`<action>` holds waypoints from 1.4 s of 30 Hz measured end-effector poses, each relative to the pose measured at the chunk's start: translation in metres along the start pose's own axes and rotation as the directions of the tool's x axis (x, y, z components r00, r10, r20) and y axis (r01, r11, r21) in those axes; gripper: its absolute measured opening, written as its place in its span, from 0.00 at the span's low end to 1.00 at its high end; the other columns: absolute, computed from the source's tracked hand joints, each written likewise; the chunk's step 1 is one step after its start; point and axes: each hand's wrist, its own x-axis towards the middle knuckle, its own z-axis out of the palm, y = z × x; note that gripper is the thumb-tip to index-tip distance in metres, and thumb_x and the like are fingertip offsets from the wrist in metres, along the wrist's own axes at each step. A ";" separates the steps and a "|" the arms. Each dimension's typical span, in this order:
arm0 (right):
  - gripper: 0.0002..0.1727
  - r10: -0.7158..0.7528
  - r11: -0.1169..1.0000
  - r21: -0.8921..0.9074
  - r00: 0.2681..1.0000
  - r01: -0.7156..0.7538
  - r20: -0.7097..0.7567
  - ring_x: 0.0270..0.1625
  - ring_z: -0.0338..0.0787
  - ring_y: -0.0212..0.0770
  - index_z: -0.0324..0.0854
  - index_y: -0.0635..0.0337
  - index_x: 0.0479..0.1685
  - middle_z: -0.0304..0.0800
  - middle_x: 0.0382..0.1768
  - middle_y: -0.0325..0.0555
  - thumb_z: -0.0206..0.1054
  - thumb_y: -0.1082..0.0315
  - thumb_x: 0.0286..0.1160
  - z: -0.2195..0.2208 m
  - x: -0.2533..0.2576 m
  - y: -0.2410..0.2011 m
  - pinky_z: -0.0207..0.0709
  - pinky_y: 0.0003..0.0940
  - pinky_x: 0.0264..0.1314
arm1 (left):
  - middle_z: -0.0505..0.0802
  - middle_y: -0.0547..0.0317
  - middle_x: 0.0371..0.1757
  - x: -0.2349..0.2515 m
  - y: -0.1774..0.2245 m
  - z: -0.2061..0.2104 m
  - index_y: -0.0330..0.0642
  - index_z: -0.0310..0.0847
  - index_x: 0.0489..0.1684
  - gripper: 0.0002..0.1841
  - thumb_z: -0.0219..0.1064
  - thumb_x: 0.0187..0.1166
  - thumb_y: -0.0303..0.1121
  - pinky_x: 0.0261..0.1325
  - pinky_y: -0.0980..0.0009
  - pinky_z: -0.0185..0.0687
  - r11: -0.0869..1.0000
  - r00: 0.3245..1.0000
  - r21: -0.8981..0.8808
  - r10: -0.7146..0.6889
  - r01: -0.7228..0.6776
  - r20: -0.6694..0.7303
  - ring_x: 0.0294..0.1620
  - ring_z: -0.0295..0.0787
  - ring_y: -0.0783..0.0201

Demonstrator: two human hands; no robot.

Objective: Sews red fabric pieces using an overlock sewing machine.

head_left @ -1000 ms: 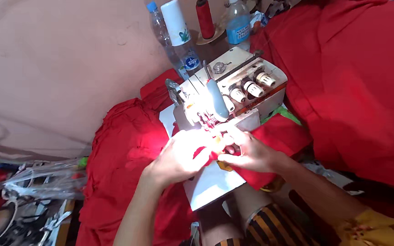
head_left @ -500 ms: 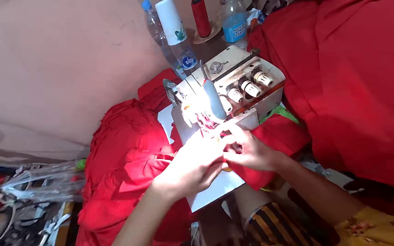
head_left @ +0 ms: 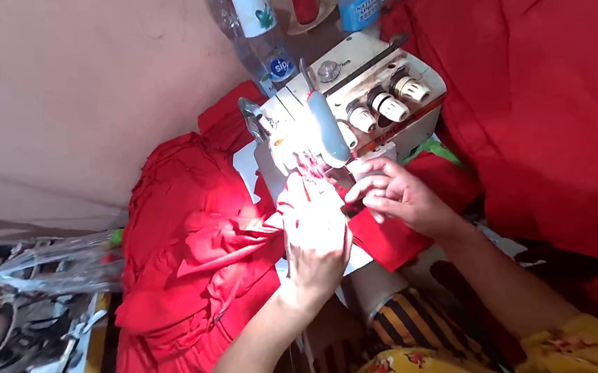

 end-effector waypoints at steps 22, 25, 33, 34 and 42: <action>0.14 0.063 0.859 -0.512 0.993 -0.005 0.096 0.27 0.80 0.10 0.85 0.62 0.41 0.85 0.27 0.24 0.56 0.64 0.85 0.053 -0.026 0.011 0.76 0.08 0.31 | 0.96 0.42 0.40 -0.056 0.029 -0.038 0.33 0.93 0.35 0.10 0.65 0.73 0.29 0.44 0.49 0.86 0.931 0.934 -0.156 -0.299 0.331 0.198 0.46 0.95 0.43; 0.20 0.026 0.648 -0.762 0.999 0.008 0.033 0.29 0.81 0.19 0.87 0.65 0.32 0.86 0.25 0.37 0.55 0.60 0.83 0.041 -0.034 0.025 0.75 0.19 0.35 | 0.94 0.50 0.42 -0.066 0.056 -0.022 0.39 0.92 0.30 0.04 0.71 0.66 0.22 0.35 0.61 0.84 0.958 0.971 -0.230 -0.125 0.171 0.202 0.44 0.93 0.52; 0.24 0.048 0.435 -0.897 0.997 -0.082 -0.068 0.24 0.78 0.37 0.86 0.73 0.32 0.83 0.21 0.52 0.56 0.60 0.85 0.016 -0.021 -0.008 0.73 0.41 0.31 | 0.90 0.40 0.61 -0.102 -0.040 -0.094 0.33 0.86 0.59 0.20 0.71 0.73 0.36 0.61 0.48 0.81 0.756 0.698 0.017 -0.613 0.655 0.370 0.65 0.87 0.43; 0.21 0.051 0.552 -0.834 0.999 -0.018 0.012 0.20 0.77 0.23 0.86 0.65 0.31 0.82 0.19 0.37 0.57 0.59 0.84 0.028 -0.017 -0.009 0.74 0.25 0.25 | 0.87 0.36 0.65 -0.106 -0.058 -0.103 0.32 0.83 0.64 0.26 0.72 0.74 0.44 0.67 0.43 0.75 0.648 0.525 0.166 -0.719 0.743 0.455 0.70 0.82 0.39; 0.38 -0.089 0.988 -0.045 0.781 0.149 0.619 0.62 0.90 0.37 0.65 0.38 0.83 0.81 0.74 0.34 0.64 0.34 0.75 0.137 0.011 -0.033 0.90 0.32 0.50 | 0.88 0.43 0.39 -0.114 -0.121 -0.119 0.26 0.84 0.47 0.20 0.53 0.92 0.38 0.49 0.58 0.79 0.424 0.501 -0.301 -0.518 0.854 0.693 0.41 0.84 0.56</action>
